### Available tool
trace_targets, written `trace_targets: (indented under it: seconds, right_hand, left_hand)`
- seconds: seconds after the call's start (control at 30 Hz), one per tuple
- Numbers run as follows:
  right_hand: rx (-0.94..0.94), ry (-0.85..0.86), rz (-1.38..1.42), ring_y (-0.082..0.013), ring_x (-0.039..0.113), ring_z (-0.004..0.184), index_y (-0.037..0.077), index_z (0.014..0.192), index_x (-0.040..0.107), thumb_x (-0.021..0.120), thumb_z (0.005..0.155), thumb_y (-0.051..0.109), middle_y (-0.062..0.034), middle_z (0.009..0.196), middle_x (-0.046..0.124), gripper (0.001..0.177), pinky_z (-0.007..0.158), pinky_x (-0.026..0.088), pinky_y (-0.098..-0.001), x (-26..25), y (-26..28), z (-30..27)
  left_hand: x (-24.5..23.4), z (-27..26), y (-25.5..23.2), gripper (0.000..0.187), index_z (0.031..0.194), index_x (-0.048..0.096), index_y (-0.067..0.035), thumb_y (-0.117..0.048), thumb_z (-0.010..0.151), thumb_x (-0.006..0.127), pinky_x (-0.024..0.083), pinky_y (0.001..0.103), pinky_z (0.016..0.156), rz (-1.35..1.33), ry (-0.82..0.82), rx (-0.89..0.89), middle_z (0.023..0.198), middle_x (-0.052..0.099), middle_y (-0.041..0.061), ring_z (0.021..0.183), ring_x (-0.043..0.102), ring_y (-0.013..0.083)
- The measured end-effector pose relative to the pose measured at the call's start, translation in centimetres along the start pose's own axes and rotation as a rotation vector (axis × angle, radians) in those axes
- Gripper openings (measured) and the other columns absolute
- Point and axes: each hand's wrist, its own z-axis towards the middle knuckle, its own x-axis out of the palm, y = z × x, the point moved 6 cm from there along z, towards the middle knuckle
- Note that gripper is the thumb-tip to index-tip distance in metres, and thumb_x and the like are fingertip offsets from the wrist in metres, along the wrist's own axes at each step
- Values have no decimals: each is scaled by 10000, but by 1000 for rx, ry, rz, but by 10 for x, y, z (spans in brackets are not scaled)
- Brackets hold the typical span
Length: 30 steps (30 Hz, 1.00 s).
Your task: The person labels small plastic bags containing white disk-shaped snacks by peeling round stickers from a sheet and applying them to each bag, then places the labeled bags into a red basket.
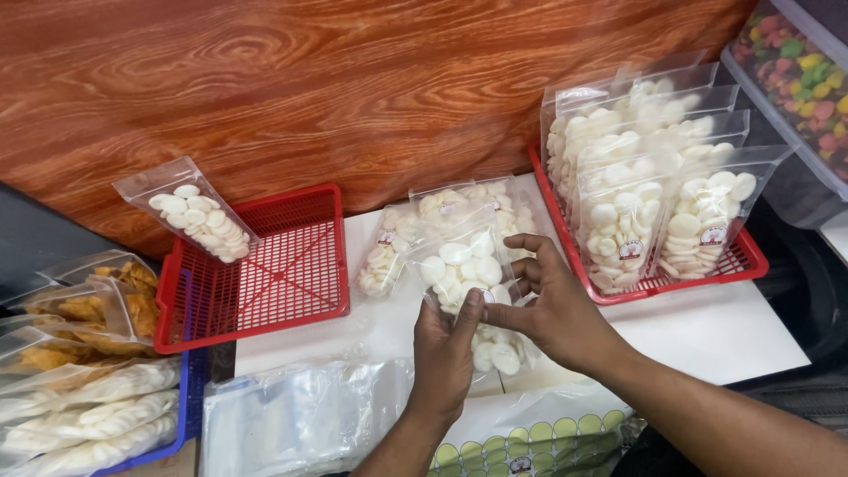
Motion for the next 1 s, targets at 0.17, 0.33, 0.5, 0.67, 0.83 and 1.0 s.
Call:
trace_targets:
  seconds: [0.17, 0.33, 0.5, 0.67, 0.83, 1.0]
  right_hand:
    - [-3, 46, 80, -148, 517, 862, 203, 1459, 456, 817, 791, 150, -32, 1000, 588, 761, 785, 463, -299, 3, 4, -2]
    - [14, 38, 106, -150, 530, 829, 200, 1447, 488, 737, 855, 125, -35, 992, 617, 647, 782, 472, -292, 2, 1, 2]
    - [45, 12, 130, -169, 586, 817, 193, 1433, 490, 729, 867, 220, -57, 952, 602, 615, 726, 489, -318, -3, 4, 1]
    - [0, 26, 208, -178, 619, 800, 148, 1418, 485, 828, 774, 107, -81, 875, 665, 730, 735, 532, -331, -1, -4, 8]
    - [-3, 34, 256, -161, 622, 828, 143, 1370, 544, 755, 872, 99, -56, 894, 590, 543, 733, 511, -307, -2, -8, 11]
    - [55, 65, 108, -174, 622, 788, 139, 1392, 529, 757, 869, 213, -67, 867, 636, 575, 678, 503, -335, -1, -4, 11]
  left_hand:
    - [-2, 4, 3, 404, 1270, 577, -63, -214, 906, 665, 604, 408, 883, -84, 5, -4, 1175, 747, 172, 1072, 721, 264]
    - [1, 0, -4, 530, 1278, 608, -63, -127, 783, 784, 607, 383, 940, -22, 27, 47, 1198, 766, 153, 1095, 728, 245]
    - [1, -1, -3, 599, 1267, 602, -77, -43, 705, 808, 604, 380, 870, 49, 59, 16, 1136, 769, 137, 1016, 730, 243]
    - [4, -2, 0, 572, 1249, 631, -51, -38, 708, 814, 607, 367, 913, 47, 103, -3, 1161, 787, 150, 1055, 741, 239]
    - [1, 6, 9, 595, 1381, 570, -65, -84, 808, 729, 591, 421, 909, -65, 112, -40, 1225, 743, 167, 1094, 712, 282]
    - [-1, 6, 8, 477, 1361, 574, -55, -126, 898, 664, 601, 462, 903, -136, 49, -87, 1202, 734, 188, 1093, 719, 317]
